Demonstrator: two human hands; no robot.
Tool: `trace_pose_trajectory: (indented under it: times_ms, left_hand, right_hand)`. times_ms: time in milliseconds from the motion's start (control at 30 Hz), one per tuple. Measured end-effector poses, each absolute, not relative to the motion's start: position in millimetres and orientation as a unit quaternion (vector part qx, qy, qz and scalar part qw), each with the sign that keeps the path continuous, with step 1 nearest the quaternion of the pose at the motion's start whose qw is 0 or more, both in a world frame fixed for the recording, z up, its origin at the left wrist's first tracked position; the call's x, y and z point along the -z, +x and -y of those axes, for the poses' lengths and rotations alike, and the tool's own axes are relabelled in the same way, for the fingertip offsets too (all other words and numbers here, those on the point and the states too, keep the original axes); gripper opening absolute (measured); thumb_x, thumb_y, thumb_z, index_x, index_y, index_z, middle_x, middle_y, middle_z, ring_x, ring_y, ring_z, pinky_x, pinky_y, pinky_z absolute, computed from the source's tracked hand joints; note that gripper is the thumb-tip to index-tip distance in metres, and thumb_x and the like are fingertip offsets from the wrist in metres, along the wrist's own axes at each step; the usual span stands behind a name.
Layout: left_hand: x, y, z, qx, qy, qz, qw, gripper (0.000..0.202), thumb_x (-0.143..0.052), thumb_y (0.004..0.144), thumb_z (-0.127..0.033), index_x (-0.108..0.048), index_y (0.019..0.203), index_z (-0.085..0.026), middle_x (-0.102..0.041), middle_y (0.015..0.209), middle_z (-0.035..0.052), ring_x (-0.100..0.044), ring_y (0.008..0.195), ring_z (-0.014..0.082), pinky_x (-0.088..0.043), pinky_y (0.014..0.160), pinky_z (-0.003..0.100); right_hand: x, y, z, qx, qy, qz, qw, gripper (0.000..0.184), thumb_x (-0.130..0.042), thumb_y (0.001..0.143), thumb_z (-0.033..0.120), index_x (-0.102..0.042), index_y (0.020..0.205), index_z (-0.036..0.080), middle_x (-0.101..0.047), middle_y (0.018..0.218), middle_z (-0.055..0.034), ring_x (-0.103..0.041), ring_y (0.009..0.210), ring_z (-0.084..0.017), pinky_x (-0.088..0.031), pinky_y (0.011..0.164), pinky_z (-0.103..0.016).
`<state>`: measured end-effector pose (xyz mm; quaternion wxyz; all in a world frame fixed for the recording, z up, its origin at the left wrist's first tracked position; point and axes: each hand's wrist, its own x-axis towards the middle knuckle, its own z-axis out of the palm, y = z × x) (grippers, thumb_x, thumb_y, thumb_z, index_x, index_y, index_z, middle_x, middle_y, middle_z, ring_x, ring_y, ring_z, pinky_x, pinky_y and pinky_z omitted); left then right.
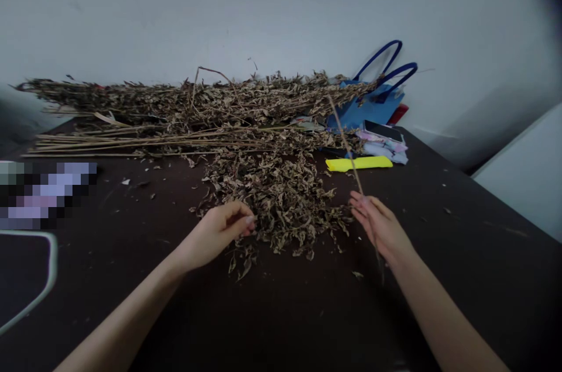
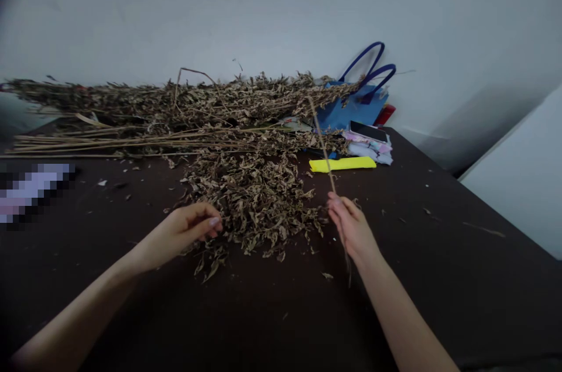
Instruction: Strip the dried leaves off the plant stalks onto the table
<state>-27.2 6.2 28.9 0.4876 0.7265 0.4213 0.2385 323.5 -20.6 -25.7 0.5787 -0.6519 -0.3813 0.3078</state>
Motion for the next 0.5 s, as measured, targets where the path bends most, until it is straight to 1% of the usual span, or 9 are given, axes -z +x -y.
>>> trace_pose_trajectory:
  times_ms: [67,100,133,200,267,367,433,500]
  left_hand:
    - [-31,-28,-3,-0.169,0.745,-0.399,0.507,0.022,-0.045,0.087,-0.035,-0.057,0.084,-0.017,-0.063,0.075,0.0026,-0.060,0.069,0.0138,-0.047,0.063,0.025]
    - [-32,-29,-1,-0.128,0.747,-0.381,0.529,0.023,-0.044,0.087,-0.036,-0.057,0.083,-0.017,-0.064,0.074,0.0028,-0.061,0.068,0.0139,-0.048,0.062,0.025]
    - [-33,-29,1,-0.087,0.747,-0.359,0.552,0.024,-0.043,0.087,-0.035,-0.058,0.082,-0.017,-0.065,0.074,0.0032,-0.062,0.067,0.0142,-0.048,0.060,0.025]
    - [-35,-28,5,-0.024,0.757,-0.317,0.571,0.024,-0.043,0.087,-0.034,-0.059,0.082,-0.017,-0.067,0.073,0.0037,-0.063,0.065,0.0149,-0.048,0.056,0.024]
    - [-36,-26,9,0.000,0.787,-0.293,0.543,0.022,-0.047,0.085,-0.033,-0.061,0.084,-0.017,-0.068,0.074,0.0041,-0.063,0.067,0.0161,-0.047,0.057,0.024]
    - [-35,-21,11,-0.027,0.814,-0.302,0.495,0.020,-0.051,0.082,-0.032,-0.064,0.092,-0.019,-0.068,0.082,0.0057,-0.063,0.074,0.0178,-0.046,0.060,0.025]
    - [-35,-19,11,-0.058,0.807,-0.317,0.495,0.021,-0.051,0.083,-0.031,-0.063,0.095,-0.020,-0.067,0.086,0.0061,-0.063,0.075,0.0178,-0.046,0.062,0.025]
    - [-36,-18,10,-0.077,0.802,-0.320,0.498,0.021,-0.049,0.084,-0.030,-0.063,0.095,-0.020,-0.067,0.085,0.0057,-0.062,0.074,0.0171,-0.046,0.062,0.025]
  right_hand:
    - [18,303,18,-0.350,-0.616,0.399,0.582,0.030,-0.063,0.070,0.051,-0.057,0.068,0.021,-0.062,0.112,-0.0035,-0.059,0.100,-0.019,-0.050,0.083,-0.032]
    - [15,297,18,-0.366,-0.591,0.407,0.593,0.030,-0.062,0.072,0.050,-0.055,0.067,0.021,-0.061,0.115,-0.0034,-0.057,0.105,-0.019,-0.049,0.086,-0.034]
    - [12,295,19,-0.377,-0.564,0.411,0.609,0.029,-0.061,0.075,0.047,-0.054,0.067,0.020,-0.060,0.116,-0.0041,-0.055,0.108,-0.020,-0.048,0.089,-0.036]
    - [9,299,22,-0.383,-0.536,0.408,0.632,0.025,-0.060,0.077,0.044,-0.055,0.070,0.020,-0.063,0.110,-0.0053,-0.057,0.106,-0.021,-0.048,0.088,-0.039]
    - [10,309,27,-0.380,-0.538,0.388,0.645,0.021,-0.061,0.077,0.041,-0.056,0.074,0.021,-0.066,0.099,-0.0049,-0.062,0.095,-0.020,-0.051,0.082,-0.039]
    - [13,324,37,-0.358,-0.559,0.341,0.665,0.020,-0.064,0.074,0.039,-0.056,0.076,0.021,-0.065,0.087,-0.0030,-0.063,0.075,-0.016,-0.053,0.067,-0.033]
    - [11,332,44,-0.329,-0.571,0.324,0.679,0.020,-0.064,0.073,0.039,-0.057,0.074,0.020,-0.061,0.079,-0.0011,-0.058,0.061,-0.011,-0.049,0.055,-0.026]
    - [5,340,54,-0.296,-0.580,0.319,0.689,0.019,-0.064,0.073,0.039,-0.058,0.075,0.021,-0.053,0.068,0.0020,-0.047,0.049,-0.007,-0.039,0.043,-0.023]
